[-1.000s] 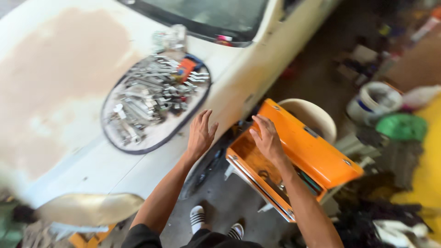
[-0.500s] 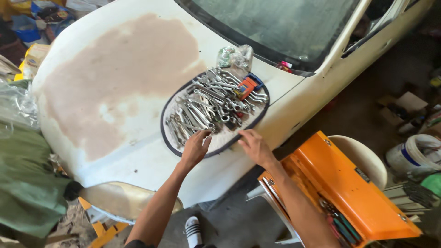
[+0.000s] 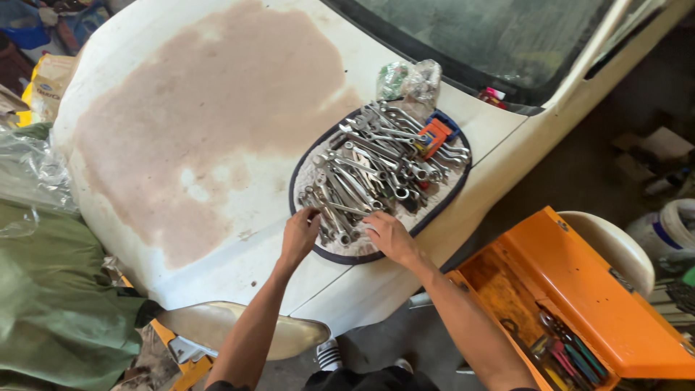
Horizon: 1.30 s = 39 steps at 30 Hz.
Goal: The person repeatedly picks up various hand tools from a circular mat on a car hood and places them into an orange toolbox. The person handles wrenches, pliers, and packaged items, arranging them inside the toolbox.
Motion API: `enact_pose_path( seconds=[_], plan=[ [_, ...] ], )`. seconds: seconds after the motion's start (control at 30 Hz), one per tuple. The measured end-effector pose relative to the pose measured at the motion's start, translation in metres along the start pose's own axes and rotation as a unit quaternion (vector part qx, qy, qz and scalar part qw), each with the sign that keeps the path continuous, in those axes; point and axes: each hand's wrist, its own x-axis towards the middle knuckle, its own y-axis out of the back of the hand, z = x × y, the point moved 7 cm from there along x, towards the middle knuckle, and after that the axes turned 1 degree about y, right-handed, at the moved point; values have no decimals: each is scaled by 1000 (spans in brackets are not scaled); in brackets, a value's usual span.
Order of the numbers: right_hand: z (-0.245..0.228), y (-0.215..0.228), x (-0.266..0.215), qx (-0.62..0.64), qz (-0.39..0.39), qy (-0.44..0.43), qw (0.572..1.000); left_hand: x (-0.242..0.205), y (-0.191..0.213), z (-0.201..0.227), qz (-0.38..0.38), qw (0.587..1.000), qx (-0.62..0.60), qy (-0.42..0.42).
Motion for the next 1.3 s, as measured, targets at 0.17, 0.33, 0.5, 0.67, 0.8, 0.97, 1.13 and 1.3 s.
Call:
enact_pose_path(
  seconds=[0.17,0.33,0.5,0.67,0.8,0.97,1.13,1.3],
  plan=[
    [7,-31,21,-45,51,-31,997,-3,-13,-25,-10,999,-14,38],
    [11,-52,35,-160,76,2,984,-9,-33,-34,-22,991,-36,129],
    [24,-64,40,-212,67,-1,975,5,-44,-19,25,993,19,112],
    [39,-71,44,-231,59,-2,971,10,-52,-16,37,988,26,149],
    [45,-73,43,-234,69,-8,970,4,-54,-20,11,986,-12,166],
    [49,-71,41,-161,71,-49,983,5,-60,-30,6,984,-53,168],
    [59,-71,35,-99,85,-87,988,8,-63,-38,33,991,-31,130],
    [107,-90,25,176,66,-278,942,6,-61,-33,10,987,-33,156]
  ],
)
